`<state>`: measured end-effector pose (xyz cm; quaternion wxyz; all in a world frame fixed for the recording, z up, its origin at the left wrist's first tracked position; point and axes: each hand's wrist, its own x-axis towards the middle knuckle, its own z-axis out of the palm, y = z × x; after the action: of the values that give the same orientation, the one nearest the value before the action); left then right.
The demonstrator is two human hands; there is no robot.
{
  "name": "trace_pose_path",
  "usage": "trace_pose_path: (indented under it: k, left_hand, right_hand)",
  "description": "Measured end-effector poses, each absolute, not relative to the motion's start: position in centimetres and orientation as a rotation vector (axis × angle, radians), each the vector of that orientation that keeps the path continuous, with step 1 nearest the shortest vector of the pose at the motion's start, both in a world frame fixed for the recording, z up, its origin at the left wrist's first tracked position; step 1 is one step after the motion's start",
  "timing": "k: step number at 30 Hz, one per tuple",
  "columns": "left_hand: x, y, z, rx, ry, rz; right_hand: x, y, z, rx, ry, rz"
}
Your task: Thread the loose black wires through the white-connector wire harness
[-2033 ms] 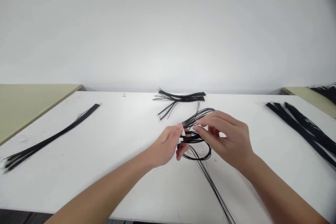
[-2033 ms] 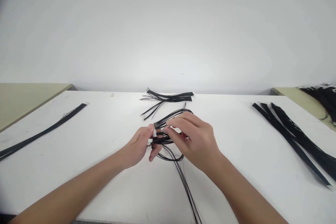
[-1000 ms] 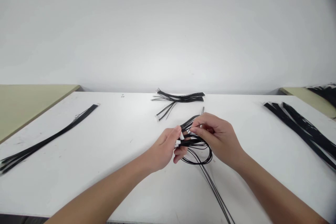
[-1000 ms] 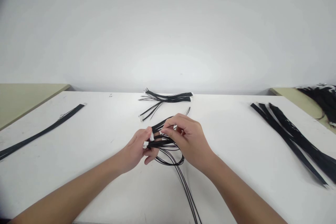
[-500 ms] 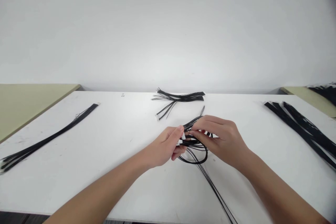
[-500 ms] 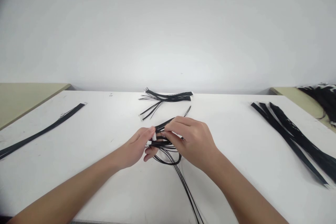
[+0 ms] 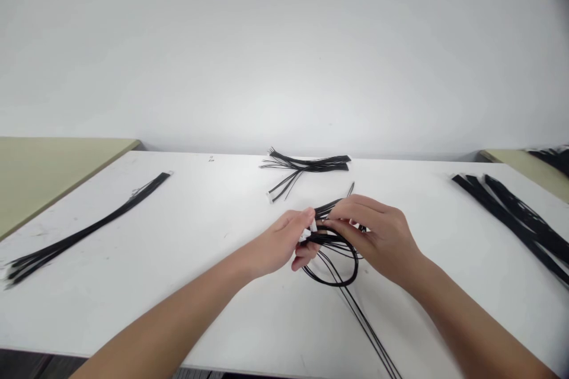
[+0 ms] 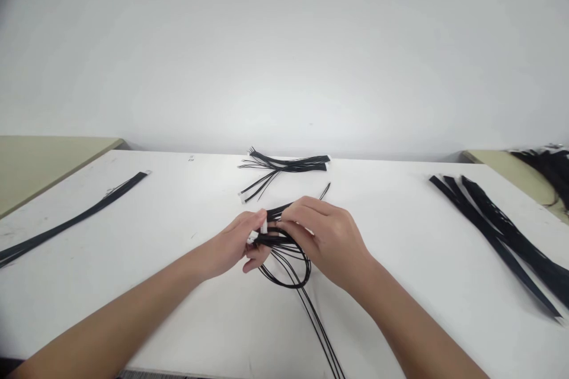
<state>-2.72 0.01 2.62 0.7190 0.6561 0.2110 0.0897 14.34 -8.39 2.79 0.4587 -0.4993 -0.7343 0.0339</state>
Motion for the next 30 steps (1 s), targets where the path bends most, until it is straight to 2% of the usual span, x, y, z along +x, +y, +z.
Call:
trace_pose_path:
  k: [4, 7, 12, 17, 21, 24, 30]
  left_hand:
    - [-2.4, 0.5, 2.4, 1.069, 0.488, 0.241]
    - [-2.3, 0.8, 2.6, 0.861, 0.491, 0.316]
    - [-2.3, 0.9, 3.1, 0.630, 0.456, 0.398]
    - [-2.4, 0.8, 3.1, 0.535, 0.404, 0.403]
    - [-2.4, 0.7, 2.9, 0.517, 0.379, 0.378]
    - [-2.4, 0.7, 2.8, 0.513, 0.368, 0.352]
    - [-2.5, 0.7, 2.4, 0.533, 0.363, 0.293]
  right_hand:
    - [14.4, -8.4, 3.0, -1.202, -1.381, -0.060]
    - [14.5, -8.3, 2.6, -1.223, -1.028, 0.003]
    - [14.3, -8.0, 1.6, -1.423, -1.179, 0.246]
    - [14.3, -8.2, 1.5, -1.244, -0.873, 0.343]
    - [14.3, -8.0, 1.3, -1.380, -1.245, 0.290]
    - [13.7, -7.7, 0.9, -1.347, -1.580, 0.095]
    - [13.1, -7.7, 0.8, -1.383, -1.659, 0.030]
